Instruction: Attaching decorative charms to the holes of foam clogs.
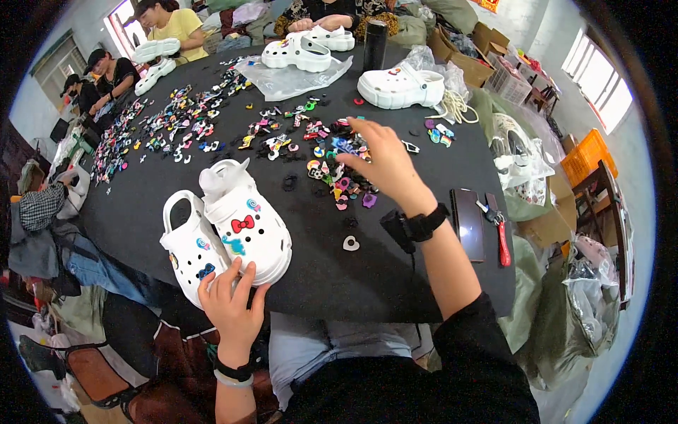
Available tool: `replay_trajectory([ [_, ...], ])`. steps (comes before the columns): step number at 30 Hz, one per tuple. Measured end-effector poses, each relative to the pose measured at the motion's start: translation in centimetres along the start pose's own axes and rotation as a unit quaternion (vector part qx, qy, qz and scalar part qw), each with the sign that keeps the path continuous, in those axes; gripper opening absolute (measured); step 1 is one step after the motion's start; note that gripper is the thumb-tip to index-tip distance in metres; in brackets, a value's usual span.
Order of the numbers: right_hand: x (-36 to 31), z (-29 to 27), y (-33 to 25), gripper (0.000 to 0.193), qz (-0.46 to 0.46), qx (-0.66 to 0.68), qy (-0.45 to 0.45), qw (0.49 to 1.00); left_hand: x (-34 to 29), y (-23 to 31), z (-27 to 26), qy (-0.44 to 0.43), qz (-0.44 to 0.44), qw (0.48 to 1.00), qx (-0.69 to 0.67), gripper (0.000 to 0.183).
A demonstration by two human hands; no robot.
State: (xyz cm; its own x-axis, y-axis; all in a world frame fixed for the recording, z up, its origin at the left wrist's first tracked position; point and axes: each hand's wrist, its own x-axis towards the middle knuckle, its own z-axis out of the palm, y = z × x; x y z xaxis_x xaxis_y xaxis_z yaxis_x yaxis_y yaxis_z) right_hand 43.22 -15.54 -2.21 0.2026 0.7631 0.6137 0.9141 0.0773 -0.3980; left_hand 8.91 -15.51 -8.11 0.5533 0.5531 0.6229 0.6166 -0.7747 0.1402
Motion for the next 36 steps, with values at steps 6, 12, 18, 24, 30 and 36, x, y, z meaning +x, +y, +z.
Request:
replay_trajectory([
  [6, -4.5, -6.7, 4.0, 0.028, 0.073, -0.029, -0.059, 0.995, -0.3, -0.1, -0.1, -0.03, -0.001, 0.999, 0.013, 0.042],
  [12, -15.9, -14.7, 4.9, 0.019, 0.171, -0.306, -0.218, 0.911, -0.6, -0.5, 0.2, -0.032, 0.018, 0.998, 0.041, 0.044],
  [18, -19.4, -15.4, 1.0, 0.018, 0.199, -0.21, -0.143, 0.946, -0.4, -0.2, 0.1, -0.048, 0.017, 0.997, 0.05, 0.048],
  [24, -16.7, -10.2, -3.1, 0.016, 0.084, 0.005, -0.206, 0.975, 0.6, 0.4, 0.0, 0.011, 0.045, 0.998, 0.04, 0.036],
  [30, -10.9, -2.5, -7.7, 0.037, -0.041, 0.302, -0.172, 0.937, -0.2, -0.3, 0.1, -0.03, 0.025, 0.999, 0.038, 0.044],
  [36, -5.4, 4.3, -11.6, 0.045, -0.095, 0.271, -0.124, 0.95, -0.5, -1.0, 0.3, -0.029, 0.025, 0.999, 0.005, 0.041],
])
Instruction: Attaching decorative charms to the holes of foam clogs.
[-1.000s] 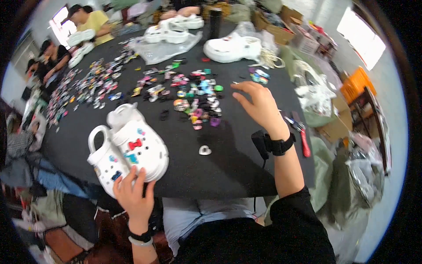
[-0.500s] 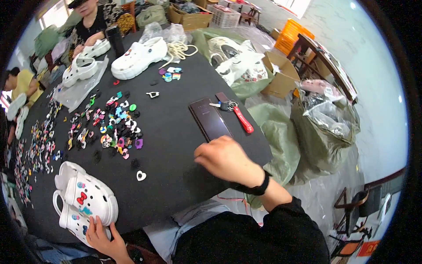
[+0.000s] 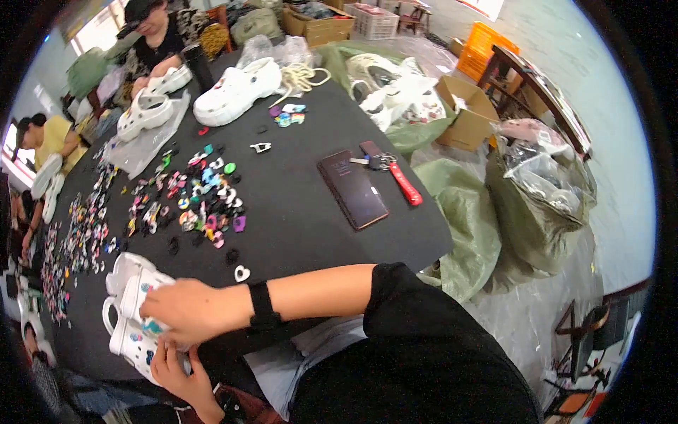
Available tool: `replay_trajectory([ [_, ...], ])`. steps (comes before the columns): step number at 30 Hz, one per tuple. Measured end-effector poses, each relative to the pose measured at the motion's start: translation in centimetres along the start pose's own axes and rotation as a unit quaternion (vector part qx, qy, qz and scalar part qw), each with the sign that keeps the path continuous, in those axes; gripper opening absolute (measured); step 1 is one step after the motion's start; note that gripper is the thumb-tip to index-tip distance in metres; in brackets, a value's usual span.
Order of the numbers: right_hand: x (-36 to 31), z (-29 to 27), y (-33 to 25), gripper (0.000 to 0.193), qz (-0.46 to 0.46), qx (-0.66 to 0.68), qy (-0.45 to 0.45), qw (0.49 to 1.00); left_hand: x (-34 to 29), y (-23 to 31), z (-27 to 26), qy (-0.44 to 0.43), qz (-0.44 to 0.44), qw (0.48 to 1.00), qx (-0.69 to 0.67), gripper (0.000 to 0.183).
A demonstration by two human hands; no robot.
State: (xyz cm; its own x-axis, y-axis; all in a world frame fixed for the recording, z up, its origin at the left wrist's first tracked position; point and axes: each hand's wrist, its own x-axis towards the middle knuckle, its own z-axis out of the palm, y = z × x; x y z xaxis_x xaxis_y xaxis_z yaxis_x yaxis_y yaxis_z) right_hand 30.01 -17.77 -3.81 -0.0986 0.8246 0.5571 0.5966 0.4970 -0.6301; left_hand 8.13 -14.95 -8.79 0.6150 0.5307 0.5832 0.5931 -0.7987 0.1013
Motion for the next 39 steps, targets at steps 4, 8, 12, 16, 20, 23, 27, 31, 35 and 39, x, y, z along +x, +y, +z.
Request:
replay_trajectory([
  [4, 2.9, 1.1, 3.4, 0.029, 0.047, -0.139, 0.009, 0.989, 0.0, 0.4, 0.0, 0.001, -0.023, 1.0, 0.002, 0.042],
  [8, 4.3, -0.4, 5.3, 0.024, 0.152, 0.007, -0.036, 0.988, 0.1, 0.8, -0.5, -0.004, -0.044, 0.999, -0.017, 0.046],
  [12, 4.9, -1.9, 5.0, 0.016, 0.161, 0.067, -0.09, 0.981, 0.6, 1.0, -0.7, 0.001, -0.053, 0.998, -0.036, 0.044],
  [16, 5.1, -0.8, 4.0, 0.023, 0.104, 0.043, -0.082, 0.99, 0.9, 1.1, -0.8, 0.009, -0.052, 0.997, -0.047, 0.045],
  [20, 4.8, 0.9, 4.0, 0.026, 0.097, 0.037, -0.056, 0.993, 0.7, 1.1, -0.8, 0.006, -0.055, 0.998, -0.043, 0.045],
  [23, 4.8, 1.2, 4.1, 0.024, 0.083, 0.022, -0.046, 0.995, 0.6, 1.0, -0.7, 0.009, -0.054, 0.998, -0.041, 0.044],
  [27, 5.0, 1.2, 3.2, 0.017, 0.031, -0.026, -0.037, 0.999, 0.7, 1.0, -0.7, 0.013, -0.054, 0.998, -0.04, 0.04],
  [31, 4.7, 1.8, 1.5, 0.021, -0.08, -0.082, -0.059, 0.992, 0.6, 0.9, -1.3, 0.027, -0.054, 0.996, -0.063, 0.033],
  [35, 4.5, 2.4, 0.6, 0.029, -0.083, -0.173, -0.124, 0.974, -0.3, 0.4, -2.5, 0.065, -0.079, 0.99, -0.095, 0.032],
  [39, 4.5, 1.9, 1.0, 0.03, -0.088, -0.149, -0.129, 0.977, -1.5, -0.9, -3.3, 0.066, -0.147, 0.985, -0.056, 0.04],
])
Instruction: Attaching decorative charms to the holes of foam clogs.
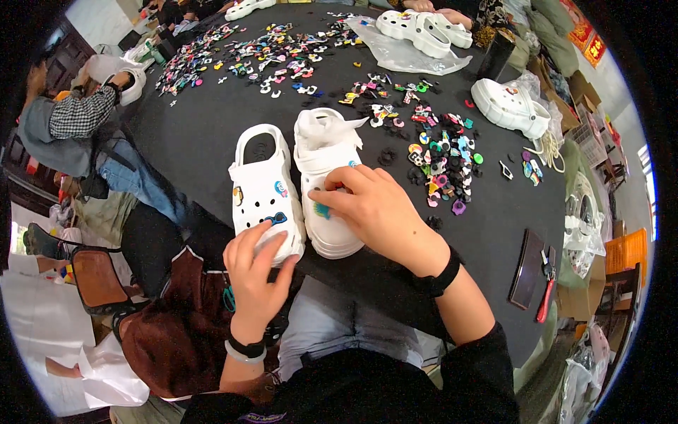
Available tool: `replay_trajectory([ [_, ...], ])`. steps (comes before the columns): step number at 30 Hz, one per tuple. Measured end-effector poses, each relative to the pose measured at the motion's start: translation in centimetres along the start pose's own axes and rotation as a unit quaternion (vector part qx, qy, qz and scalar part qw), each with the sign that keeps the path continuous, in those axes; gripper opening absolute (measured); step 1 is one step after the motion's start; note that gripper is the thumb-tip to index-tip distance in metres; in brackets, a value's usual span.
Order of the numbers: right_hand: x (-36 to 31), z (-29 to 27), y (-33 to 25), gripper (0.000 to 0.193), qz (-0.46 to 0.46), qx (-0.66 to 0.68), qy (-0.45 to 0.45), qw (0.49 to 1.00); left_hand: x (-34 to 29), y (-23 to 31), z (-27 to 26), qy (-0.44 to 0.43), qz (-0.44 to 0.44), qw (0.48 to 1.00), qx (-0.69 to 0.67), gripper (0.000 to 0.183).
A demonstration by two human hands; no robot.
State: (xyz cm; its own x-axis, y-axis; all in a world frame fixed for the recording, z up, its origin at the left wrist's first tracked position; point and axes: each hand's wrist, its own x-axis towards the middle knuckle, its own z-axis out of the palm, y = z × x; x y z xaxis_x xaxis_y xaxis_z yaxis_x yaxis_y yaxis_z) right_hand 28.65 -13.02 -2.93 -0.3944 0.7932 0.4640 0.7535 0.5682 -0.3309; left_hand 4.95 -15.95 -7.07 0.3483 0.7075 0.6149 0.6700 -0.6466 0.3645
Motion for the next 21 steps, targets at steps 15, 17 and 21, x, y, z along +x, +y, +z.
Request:
replay_trajectory([
  [15, -0.4, -0.1, 0.4, 0.023, -0.001, 0.018, 0.068, 0.998, -1.1, -1.0, 0.6, -0.003, -0.024, 0.999, -0.036, 0.043],
  [17, -0.1, -2.1, 1.1, 0.023, 0.009, 0.032, 0.084, 0.996, -0.5, -1.1, -0.3, -0.017, -0.033, 0.997, -0.062, 0.04],
  [21, -1.3, -7.8, 2.4, 0.014, 0.096, 0.098, 0.247, 0.959, 1.8, -2.0, -2.0, -0.032, -0.059, 0.994, -0.092, 0.03],
])
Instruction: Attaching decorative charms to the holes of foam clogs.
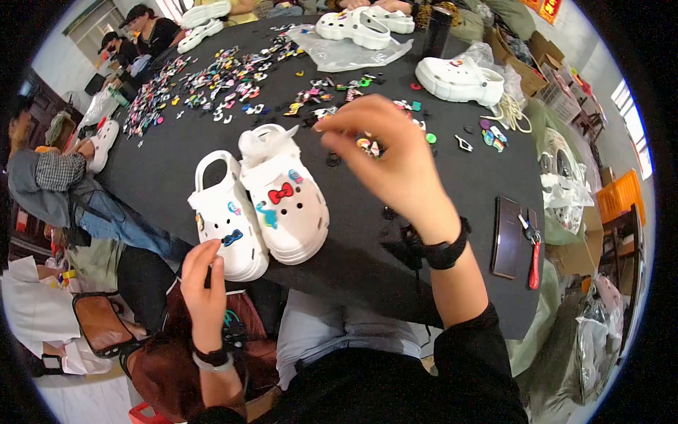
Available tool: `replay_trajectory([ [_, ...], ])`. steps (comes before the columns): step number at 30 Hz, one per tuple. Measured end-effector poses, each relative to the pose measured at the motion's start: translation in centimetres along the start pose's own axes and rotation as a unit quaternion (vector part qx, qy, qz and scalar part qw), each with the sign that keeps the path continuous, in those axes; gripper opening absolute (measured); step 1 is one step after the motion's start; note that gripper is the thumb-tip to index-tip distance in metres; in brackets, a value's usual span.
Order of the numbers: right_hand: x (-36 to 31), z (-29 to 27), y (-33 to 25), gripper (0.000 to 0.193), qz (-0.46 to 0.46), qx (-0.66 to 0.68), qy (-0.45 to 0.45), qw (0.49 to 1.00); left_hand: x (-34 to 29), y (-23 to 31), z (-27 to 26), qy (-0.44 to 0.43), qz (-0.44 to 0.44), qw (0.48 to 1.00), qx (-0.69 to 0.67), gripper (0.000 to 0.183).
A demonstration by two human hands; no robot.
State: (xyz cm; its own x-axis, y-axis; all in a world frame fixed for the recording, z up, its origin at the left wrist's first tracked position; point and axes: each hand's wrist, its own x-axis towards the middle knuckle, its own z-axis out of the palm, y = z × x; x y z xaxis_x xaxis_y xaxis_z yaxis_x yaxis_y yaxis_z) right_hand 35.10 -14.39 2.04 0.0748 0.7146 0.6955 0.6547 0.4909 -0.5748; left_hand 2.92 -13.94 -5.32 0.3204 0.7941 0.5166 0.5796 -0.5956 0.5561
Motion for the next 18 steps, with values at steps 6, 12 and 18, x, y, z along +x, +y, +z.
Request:
replay_trajectory([
  [6, 0.7, -5.8, 1.1, 0.013, 0.017, -0.093, 0.067, 0.993, 3.8, 0.6, 0.3, -0.075, 0.014, 0.993, 0.085, 0.019],
  [12, 0.2, -9.6, 3.2, 0.014, 0.026, -0.129, 0.145, 0.981, 4.5, 0.7, 1.6, -0.084, -0.009, 0.984, 0.155, 0.023],
  [18, -0.1, -11.0, 3.5, 0.014, 0.048, -0.117, 0.165, 0.978, 4.4, -0.2, 2.8, -0.077, -0.029, 0.974, 0.213, 0.023],
])
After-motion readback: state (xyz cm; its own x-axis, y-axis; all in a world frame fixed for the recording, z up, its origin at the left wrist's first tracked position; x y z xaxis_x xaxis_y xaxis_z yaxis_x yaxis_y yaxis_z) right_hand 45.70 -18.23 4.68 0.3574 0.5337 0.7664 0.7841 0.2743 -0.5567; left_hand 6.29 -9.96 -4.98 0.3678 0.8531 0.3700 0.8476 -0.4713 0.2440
